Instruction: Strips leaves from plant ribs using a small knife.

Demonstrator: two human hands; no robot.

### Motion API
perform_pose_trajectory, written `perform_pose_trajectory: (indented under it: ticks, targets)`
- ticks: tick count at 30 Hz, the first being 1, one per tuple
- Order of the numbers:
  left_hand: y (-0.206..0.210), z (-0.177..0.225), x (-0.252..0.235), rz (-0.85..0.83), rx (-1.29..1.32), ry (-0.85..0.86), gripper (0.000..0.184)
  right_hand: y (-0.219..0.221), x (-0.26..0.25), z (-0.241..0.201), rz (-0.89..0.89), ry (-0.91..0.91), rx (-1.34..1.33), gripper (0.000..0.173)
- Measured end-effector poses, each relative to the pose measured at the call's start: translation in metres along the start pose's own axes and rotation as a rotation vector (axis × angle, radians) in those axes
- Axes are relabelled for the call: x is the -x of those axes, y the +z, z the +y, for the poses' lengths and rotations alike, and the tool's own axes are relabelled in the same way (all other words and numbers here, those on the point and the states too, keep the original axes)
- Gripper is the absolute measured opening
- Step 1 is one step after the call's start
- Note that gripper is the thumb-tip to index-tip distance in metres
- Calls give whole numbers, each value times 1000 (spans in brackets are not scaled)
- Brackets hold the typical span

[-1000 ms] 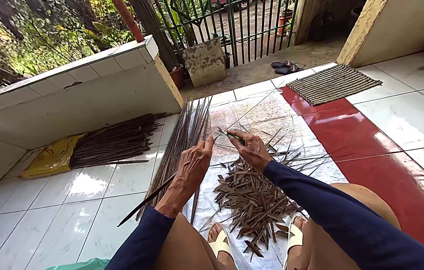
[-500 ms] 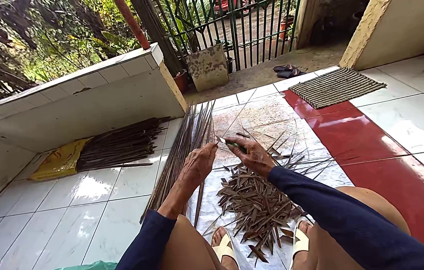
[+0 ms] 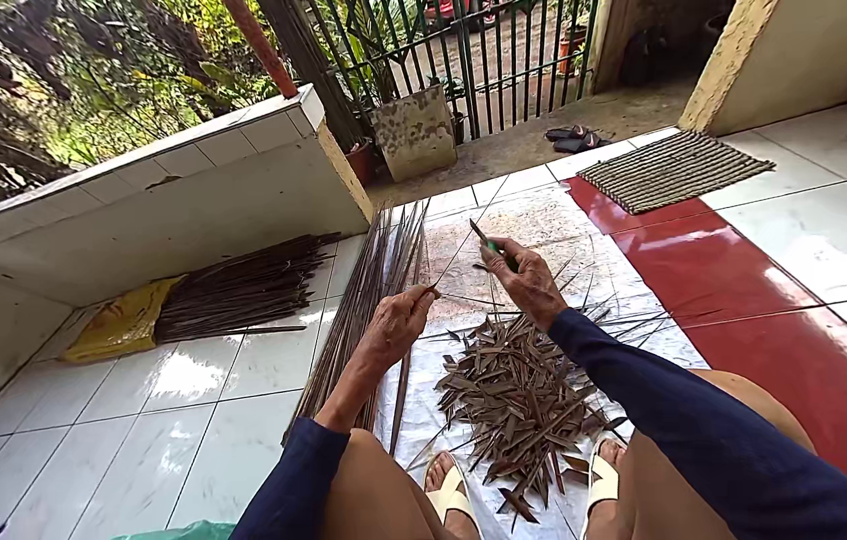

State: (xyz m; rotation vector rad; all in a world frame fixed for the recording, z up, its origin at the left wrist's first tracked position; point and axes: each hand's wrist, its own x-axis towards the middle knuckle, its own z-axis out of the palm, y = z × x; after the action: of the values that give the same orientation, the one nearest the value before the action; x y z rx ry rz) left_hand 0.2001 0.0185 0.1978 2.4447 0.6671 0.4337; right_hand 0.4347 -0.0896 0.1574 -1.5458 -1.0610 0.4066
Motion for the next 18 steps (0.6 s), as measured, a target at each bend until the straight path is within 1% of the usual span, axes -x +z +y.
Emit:
perform_pose_trajectory:
  ticks: [1,4,6,8,11,14,16,18]
  targets:
    - [0,3,-1,-29,24,13,33,2,3,-3,-33,-1,-27,38]
    - [5,12,-3,-153,100,32,34,12,9,-6,-75,8,-103,28]
    - [8,16,-4,-217,171,-10,33,14,8,-5,-73,21,-110,24]
    - [7,17,-4,-254,249,-90,32,13,6,-5,-39,36,-79,23]
    - [2,10,-2,-256,274,-149,29,4,-3,-2,34,60,-50,24]
    - [0,0,-1,-227,292,-133,27,-7,-8,3,81,90,-18,28]
    - [0,-3,0,-190,303,-131,26,-8,-7,4,52,124,11,34]
    - [1,-4,-2,-128,234,-140,28,-6,-1,1,-2,125,48,43]
